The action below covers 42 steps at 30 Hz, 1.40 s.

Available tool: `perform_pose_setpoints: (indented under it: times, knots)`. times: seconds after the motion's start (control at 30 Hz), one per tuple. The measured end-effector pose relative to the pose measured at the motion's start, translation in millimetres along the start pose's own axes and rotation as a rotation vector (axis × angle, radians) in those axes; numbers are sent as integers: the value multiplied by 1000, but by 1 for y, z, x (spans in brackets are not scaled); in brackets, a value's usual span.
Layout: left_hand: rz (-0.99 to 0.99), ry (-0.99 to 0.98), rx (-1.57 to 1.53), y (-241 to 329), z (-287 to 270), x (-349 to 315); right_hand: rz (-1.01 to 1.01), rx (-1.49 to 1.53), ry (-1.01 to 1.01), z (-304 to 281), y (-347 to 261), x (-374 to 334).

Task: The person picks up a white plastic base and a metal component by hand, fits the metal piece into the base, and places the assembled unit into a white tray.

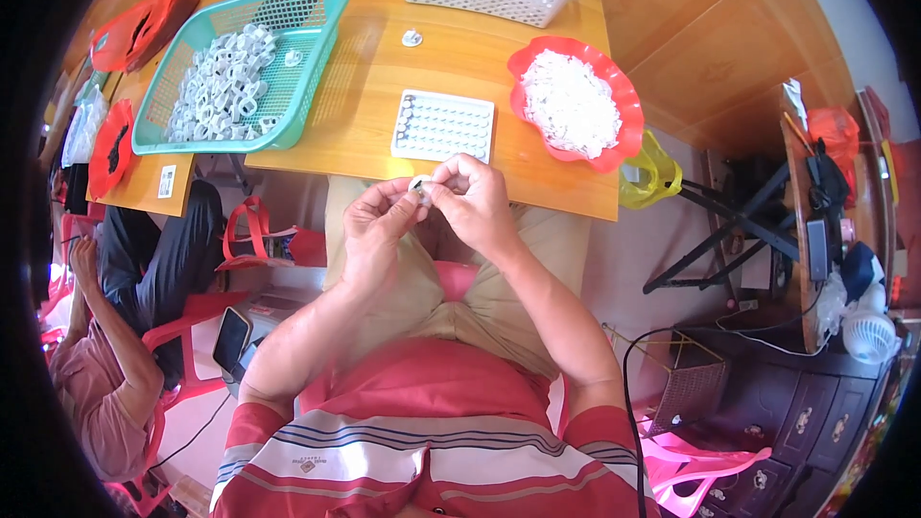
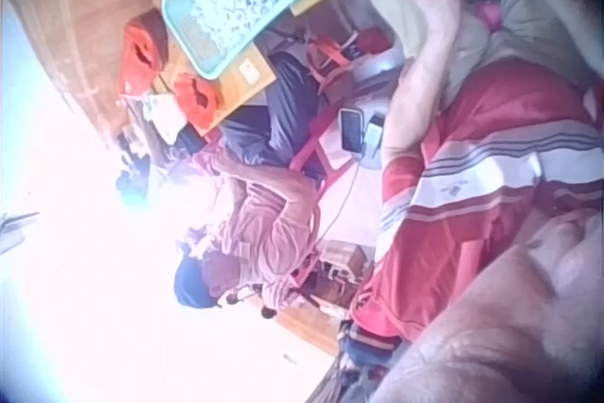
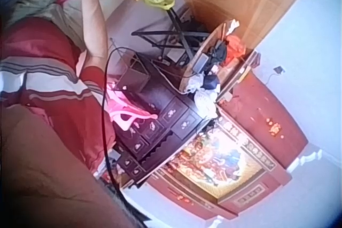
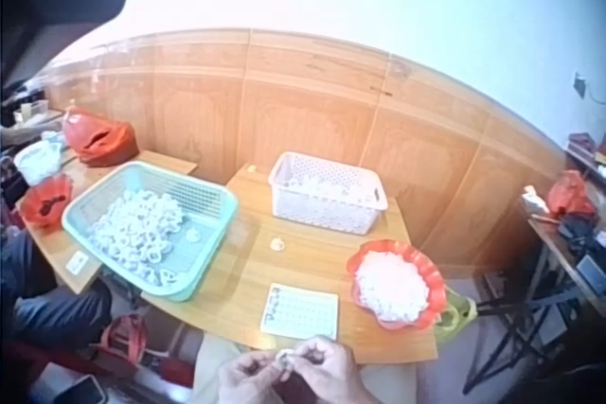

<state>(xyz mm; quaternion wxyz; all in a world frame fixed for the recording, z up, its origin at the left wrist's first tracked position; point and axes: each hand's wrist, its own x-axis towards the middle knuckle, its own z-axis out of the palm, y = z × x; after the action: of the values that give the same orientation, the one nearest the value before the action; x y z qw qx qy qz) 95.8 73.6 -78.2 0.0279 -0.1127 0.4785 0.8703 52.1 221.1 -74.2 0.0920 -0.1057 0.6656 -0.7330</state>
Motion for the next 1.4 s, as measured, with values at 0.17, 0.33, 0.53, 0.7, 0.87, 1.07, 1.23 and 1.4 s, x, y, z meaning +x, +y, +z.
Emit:
perform_pose_setpoints:
  times: [0.17, 0.33, 0.53, 0.7, 0.87, 1.07, 1.23, 1.4]
  knots:
    - [-28, -2, -31, 0, 0, 1, 68, 171, -40, -5, -7, 2]
    - [-86, 7, -61, 0, 2, 1, 104, 113, -34, -9, -7, 0]
    - [-74, 13, -46, -2, 0, 0, 95, 81, -47, -9, -6, 2]
    - [-62, 16, -42, 2, 2, 0, 110, 127, -53, -7, -9, 1]
    - [-50, -1, -6, 6, 2, 1, 76, 20, -76, -10, -11, -1]
    - [-42, -38, 11, 9, 1, 3, 56, -46, -107, -14, -16, -4]
    - [5, -55, 146, 11, 1, 3, 25, -127, -105, -14, -20, -5]
    - [37, -43, 175, 11, 2, 3, -28, -145, -47, -8, -22, -8]
